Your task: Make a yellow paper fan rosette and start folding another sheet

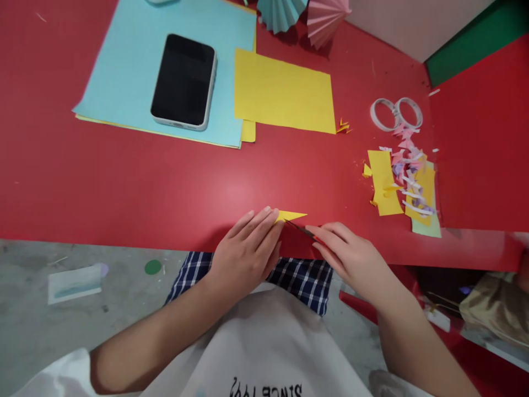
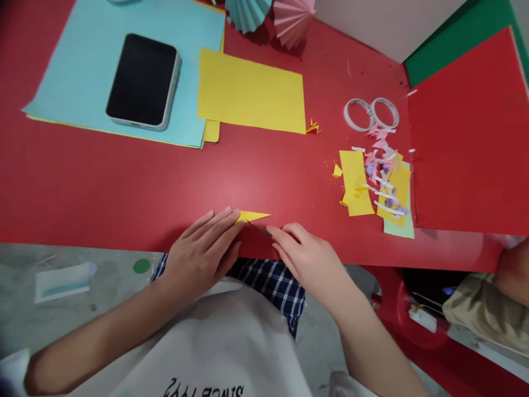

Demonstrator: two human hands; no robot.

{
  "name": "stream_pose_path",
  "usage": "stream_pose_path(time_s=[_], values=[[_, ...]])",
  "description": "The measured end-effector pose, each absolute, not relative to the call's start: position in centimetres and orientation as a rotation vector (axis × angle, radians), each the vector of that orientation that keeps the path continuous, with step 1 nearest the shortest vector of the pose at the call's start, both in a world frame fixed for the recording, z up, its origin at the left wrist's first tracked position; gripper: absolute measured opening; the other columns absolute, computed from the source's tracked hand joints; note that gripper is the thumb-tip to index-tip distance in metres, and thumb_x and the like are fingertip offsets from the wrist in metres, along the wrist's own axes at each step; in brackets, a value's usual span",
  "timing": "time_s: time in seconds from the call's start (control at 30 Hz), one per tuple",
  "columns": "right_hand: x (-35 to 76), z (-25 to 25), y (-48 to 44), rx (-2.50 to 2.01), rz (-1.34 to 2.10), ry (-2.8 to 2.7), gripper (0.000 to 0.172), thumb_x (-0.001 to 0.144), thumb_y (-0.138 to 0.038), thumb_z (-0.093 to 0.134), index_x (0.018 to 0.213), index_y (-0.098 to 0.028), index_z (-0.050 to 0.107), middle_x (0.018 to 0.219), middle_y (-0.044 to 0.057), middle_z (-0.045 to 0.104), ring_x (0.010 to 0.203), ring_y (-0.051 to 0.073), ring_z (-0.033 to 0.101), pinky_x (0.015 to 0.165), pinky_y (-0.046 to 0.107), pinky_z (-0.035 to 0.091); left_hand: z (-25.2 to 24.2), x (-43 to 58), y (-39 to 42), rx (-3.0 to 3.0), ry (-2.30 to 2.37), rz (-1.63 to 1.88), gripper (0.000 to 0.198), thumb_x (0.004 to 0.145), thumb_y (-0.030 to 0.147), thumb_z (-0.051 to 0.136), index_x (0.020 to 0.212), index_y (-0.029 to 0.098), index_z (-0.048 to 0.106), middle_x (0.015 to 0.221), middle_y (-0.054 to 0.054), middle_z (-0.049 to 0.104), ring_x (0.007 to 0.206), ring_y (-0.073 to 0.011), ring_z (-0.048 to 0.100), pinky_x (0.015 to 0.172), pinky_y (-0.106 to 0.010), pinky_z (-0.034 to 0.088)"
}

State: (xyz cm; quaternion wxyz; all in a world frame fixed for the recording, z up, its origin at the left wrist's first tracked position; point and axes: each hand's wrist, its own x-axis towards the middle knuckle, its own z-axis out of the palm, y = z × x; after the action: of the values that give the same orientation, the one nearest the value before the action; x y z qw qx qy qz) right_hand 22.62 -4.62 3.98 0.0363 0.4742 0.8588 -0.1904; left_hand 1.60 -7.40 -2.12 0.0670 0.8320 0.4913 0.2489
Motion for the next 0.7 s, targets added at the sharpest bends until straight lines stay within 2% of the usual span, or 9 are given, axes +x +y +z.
stream_pose_path(time_s=[0.5,0.7], values=[[22.44,3.55,-4.57,1.436,-0.425,2.635,0.034,0.09,-0.026,0.036,0.121,-0.022,0.05,0.088,0.006,0.057,0.066,0.011,0.055,0.052,0.02,0.04,-1.96,1.69,-7.28,2.463,1.492,0.761,0.038,0.081,0.019,0.05,0.119,0.011,0.051,0.125,-0.01,0.054,0.119,-0.0215,0.046,0.102,-0.038,0.038],[22.16,3.44,-5.04,1.481,-0.367,2.566,0.035,0.087,-0.022,0.041,0.121,-0.024,0.05,0.087,0.004,0.059,0.067,0.013,0.058,0.052,0.022,0.04,-1.9,1.64,-7.26,2.438,1.492,0.755,0.038,0.082,0.019,0.048,0.12,0.015,0.05,0.126,-0.008,0.053,0.119,-0.0213,0.046,0.101,-0.038,0.038]])
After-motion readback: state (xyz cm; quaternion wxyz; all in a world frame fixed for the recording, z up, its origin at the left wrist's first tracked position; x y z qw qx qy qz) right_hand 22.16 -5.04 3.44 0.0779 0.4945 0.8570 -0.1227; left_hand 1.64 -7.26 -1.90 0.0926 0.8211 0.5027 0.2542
